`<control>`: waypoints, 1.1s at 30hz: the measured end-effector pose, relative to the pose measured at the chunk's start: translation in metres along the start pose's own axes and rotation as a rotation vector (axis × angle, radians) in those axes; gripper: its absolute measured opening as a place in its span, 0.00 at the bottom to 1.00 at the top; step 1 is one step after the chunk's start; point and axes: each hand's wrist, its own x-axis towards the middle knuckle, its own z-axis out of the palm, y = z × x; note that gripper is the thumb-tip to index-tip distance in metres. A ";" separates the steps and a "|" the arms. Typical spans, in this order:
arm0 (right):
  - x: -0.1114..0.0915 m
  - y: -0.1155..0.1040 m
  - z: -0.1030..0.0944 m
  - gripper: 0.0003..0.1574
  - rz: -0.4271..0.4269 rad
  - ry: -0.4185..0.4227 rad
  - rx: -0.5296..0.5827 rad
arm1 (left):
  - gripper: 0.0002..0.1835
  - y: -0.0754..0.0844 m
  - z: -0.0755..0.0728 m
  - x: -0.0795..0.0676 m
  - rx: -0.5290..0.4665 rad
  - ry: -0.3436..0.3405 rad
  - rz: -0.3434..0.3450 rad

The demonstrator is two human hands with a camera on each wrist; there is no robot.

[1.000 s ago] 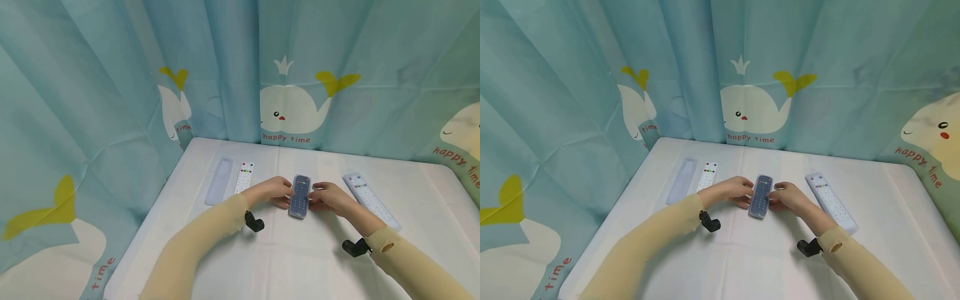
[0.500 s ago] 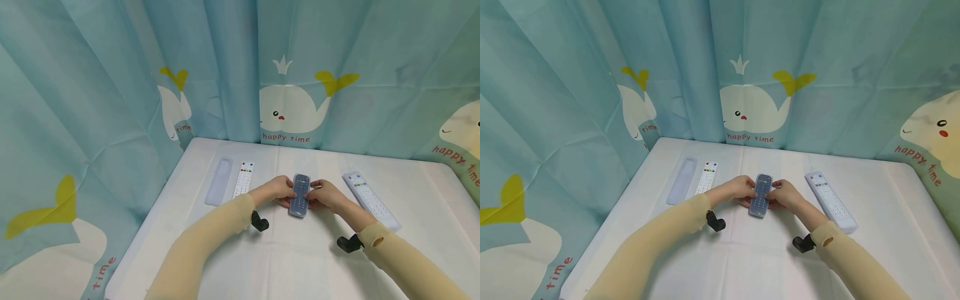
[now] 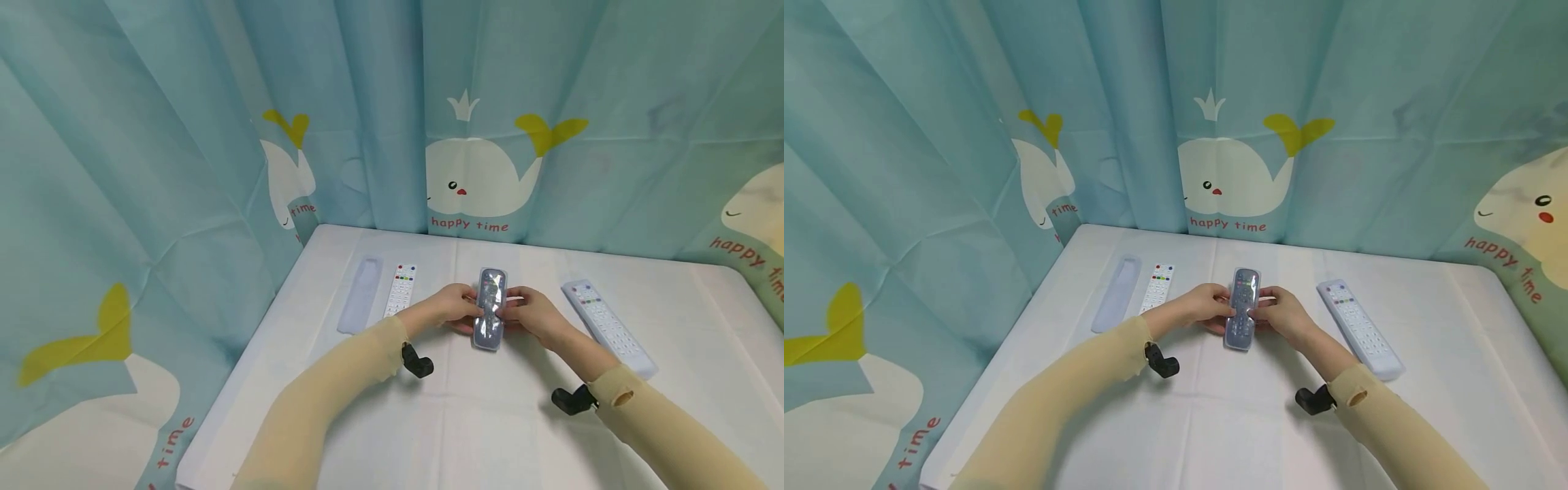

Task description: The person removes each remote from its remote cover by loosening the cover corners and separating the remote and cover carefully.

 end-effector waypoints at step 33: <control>-0.007 -0.009 -0.008 0.22 -0.360 0.057 -0.089 | 0.11 0.001 -0.023 -0.011 0.148 0.075 0.395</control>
